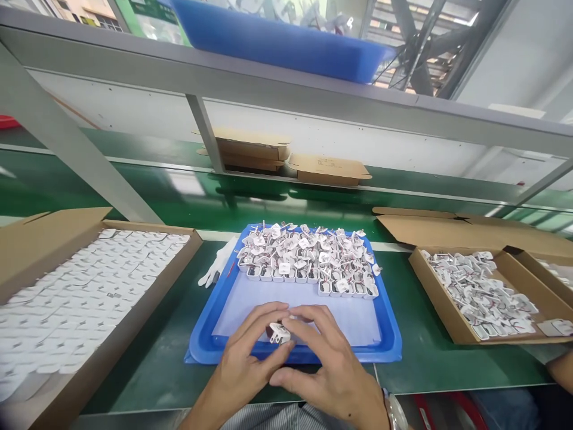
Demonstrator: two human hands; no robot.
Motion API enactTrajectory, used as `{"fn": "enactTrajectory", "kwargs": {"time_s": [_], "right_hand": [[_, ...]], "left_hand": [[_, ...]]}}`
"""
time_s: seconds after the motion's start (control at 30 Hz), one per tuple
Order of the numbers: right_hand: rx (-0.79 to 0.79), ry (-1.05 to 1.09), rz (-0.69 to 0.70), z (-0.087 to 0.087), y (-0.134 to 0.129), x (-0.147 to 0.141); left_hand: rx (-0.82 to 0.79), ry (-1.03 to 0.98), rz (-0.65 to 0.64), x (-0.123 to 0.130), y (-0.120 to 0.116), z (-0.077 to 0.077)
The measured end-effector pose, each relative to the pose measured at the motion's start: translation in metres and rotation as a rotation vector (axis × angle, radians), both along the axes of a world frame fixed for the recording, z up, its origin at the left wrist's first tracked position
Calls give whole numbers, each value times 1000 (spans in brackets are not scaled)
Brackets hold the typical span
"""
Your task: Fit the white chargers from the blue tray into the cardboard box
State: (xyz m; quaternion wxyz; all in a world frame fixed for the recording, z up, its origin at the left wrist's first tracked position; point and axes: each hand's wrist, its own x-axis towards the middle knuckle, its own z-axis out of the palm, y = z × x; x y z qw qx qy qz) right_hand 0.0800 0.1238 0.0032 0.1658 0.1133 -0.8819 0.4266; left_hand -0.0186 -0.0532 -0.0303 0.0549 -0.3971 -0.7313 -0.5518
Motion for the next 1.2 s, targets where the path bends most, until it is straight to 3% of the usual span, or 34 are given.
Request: {"fn": "enactTrajectory", "kwargs": {"time_s": [0.13,0.23,0.33,0.43,0.53,0.6,0.7,0.83,1.0,1.2], "right_hand": [[-208,-156,-61,-4,0,5],[-280,-206,-122,-9,0,5],[-271,-195,-171,-15,1,4],[-195,-72,-170,-17,0,5],[-45,38,-142,-13,-3,7],[-17,78,-104,-12,-5,8],[-141,78,-123,-15,-8,9],[-238,39,-134,-20,-9,11],[-183,132,-184,-16,-14,13],[-61,261,-221,-15,-19,22]], "left_hand": [[-20,275,75,0,3,-5],[-60,326,102,3,4,-8],[-45,138,57,6,2,-7],[-29,-229,-74,9,-1,-4],[99,-574,-181,9,-1,-4],[239,-691,-176,8,0,-7],[384,-734,-181,9,2,-12],[441,-679,-248,9,0,-10],[446,-615,-279,9,-2,-5],[525,-735,-349,8,-3,-6]]}}
